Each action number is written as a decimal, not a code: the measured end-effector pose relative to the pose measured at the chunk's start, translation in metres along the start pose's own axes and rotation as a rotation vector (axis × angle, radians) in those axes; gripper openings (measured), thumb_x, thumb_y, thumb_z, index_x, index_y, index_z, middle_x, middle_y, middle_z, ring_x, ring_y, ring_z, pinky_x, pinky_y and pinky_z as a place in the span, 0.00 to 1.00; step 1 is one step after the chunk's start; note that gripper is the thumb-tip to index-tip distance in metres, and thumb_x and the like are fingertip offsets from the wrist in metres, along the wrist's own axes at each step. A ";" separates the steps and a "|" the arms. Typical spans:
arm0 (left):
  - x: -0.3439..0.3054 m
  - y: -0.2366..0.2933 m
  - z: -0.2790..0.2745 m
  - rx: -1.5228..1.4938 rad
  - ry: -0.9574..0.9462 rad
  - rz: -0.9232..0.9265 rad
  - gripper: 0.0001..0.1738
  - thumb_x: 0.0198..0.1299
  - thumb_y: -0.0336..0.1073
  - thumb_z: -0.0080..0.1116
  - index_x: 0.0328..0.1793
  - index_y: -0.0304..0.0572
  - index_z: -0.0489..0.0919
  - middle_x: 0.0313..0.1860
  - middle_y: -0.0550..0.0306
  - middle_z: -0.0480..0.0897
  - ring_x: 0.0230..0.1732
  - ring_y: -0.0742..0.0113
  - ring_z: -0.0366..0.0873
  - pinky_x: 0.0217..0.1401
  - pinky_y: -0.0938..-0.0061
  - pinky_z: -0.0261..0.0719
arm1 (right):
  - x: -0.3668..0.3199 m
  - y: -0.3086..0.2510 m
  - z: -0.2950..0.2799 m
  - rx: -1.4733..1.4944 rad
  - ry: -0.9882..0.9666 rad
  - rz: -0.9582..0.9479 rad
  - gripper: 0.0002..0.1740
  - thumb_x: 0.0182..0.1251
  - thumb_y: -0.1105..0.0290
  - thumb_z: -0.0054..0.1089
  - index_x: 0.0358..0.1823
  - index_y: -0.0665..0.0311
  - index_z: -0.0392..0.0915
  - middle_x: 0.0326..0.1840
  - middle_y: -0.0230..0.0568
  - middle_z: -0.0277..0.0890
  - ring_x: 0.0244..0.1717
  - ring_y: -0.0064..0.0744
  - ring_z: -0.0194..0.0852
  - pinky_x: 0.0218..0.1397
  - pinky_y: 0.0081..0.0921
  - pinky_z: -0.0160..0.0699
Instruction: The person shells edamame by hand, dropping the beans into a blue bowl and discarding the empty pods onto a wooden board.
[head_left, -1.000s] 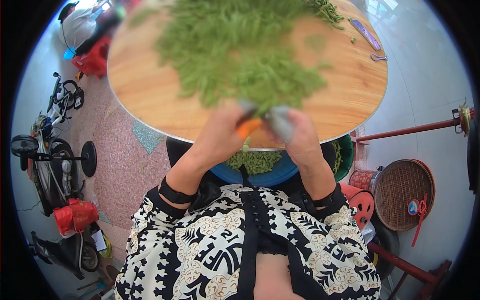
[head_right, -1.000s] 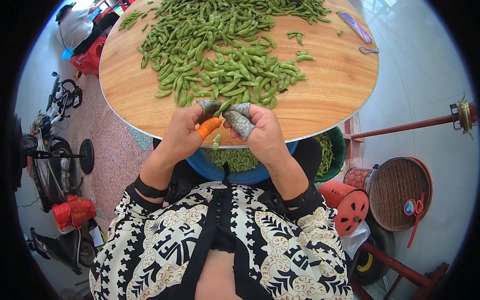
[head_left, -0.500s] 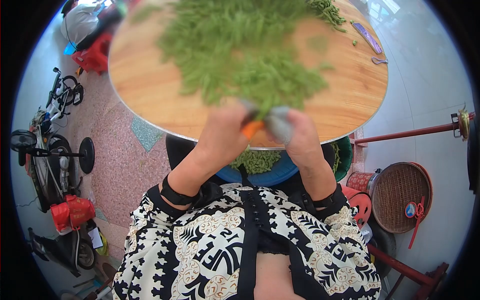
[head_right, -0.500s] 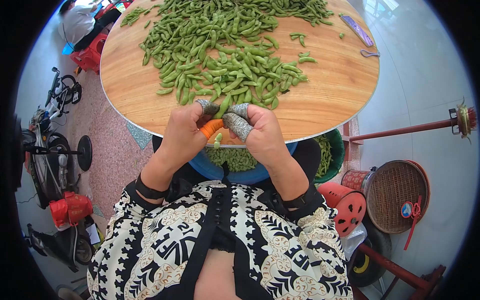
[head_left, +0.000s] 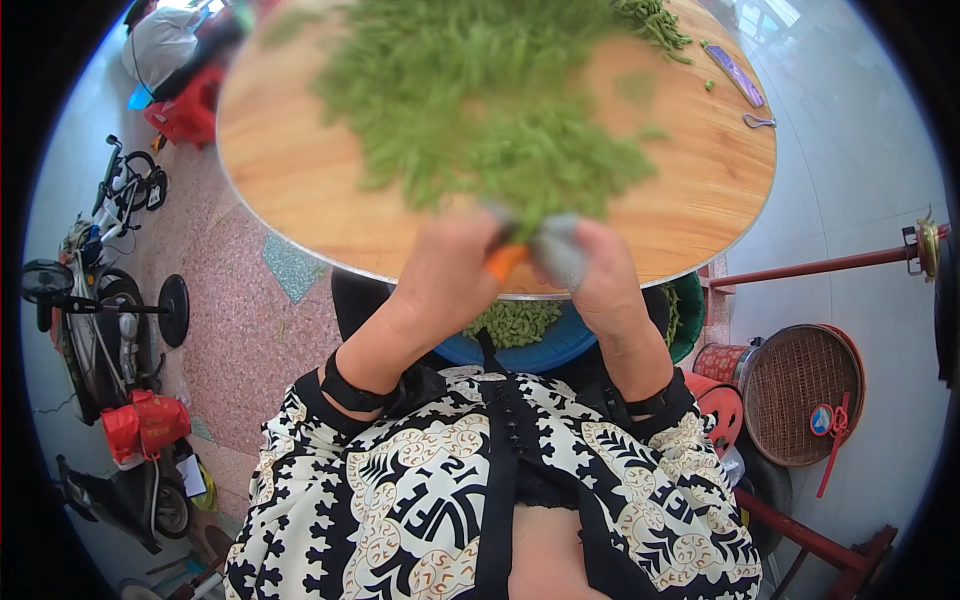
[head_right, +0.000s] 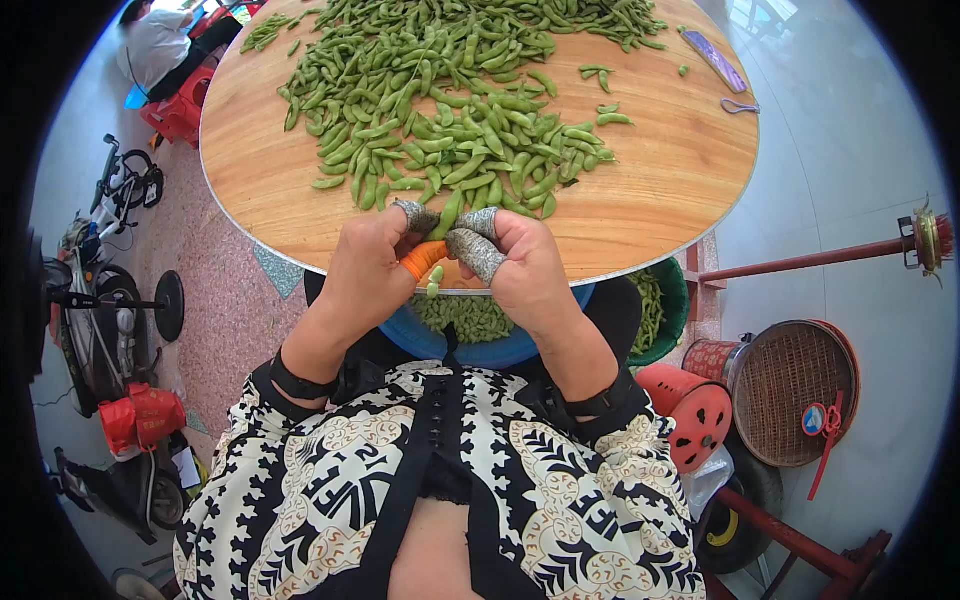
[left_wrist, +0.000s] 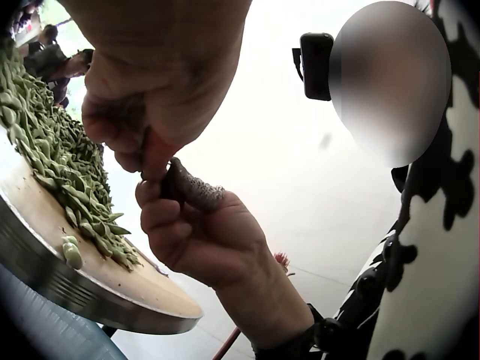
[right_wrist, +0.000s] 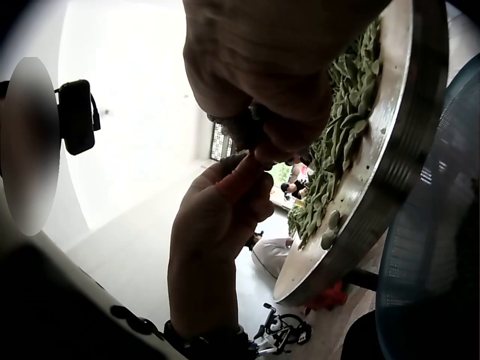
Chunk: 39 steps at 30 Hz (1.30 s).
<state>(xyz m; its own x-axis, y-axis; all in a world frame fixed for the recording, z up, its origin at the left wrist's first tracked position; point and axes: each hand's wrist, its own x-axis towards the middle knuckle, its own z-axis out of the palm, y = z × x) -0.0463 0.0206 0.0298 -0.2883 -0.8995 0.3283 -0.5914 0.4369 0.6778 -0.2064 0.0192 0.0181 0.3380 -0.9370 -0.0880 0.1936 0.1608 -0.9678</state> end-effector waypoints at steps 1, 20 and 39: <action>0.000 0.001 0.000 0.005 0.018 0.025 0.10 0.43 0.27 0.60 0.32 0.31 0.73 0.22 0.49 0.76 0.21 0.63 0.75 0.23 0.76 0.71 | 0.000 0.000 0.000 -0.009 0.006 -0.012 0.05 0.56 0.77 0.51 0.35 0.68 0.73 0.28 0.31 0.73 0.25 0.14 0.66 0.28 0.11 0.67; 0.004 -0.017 0.007 -0.818 -0.068 -0.171 0.08 0.52 0.32 0.56 0.32 0.35 0.72 0.22 0.62 0.75 0.21 0.80 0.69 0.21 0.87 0.66 | 0.013 0.016 -0.013 0.069 -0.119 -0.250 0.04 0.56 0.77 0.52 0.34 0.68 0.72 0.27 0.30 0.71 0.27 0.16 0.66 0.31 0.13 0.67; 0.010 -0.028 0.013 -1.344 -0.230 -0.428 0.10 0.58 0.38 0.50 0.37 0.39 0.68 0.21 0.64 0.68 0.18 0.83 0.60 0.18 0.89 0.55 | 0.014 0.001 -0.015 -0.038 -0.099 -0.065 0.05 0.57 0.75 0.51 0.33 0.69 0.72 0.26 0.31 0.71 0.24 0.15 0.64 0.28 0.12 0.65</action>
<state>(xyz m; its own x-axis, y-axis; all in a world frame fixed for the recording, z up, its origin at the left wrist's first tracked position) -0.0430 -0.0005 0.0056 -0.4636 -0.8823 -0.0813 0.4500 -0.3135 0.8362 -0.2154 0.0011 0.0119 0.4151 -0.9098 -0.0026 0.1836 0.0865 -0.9792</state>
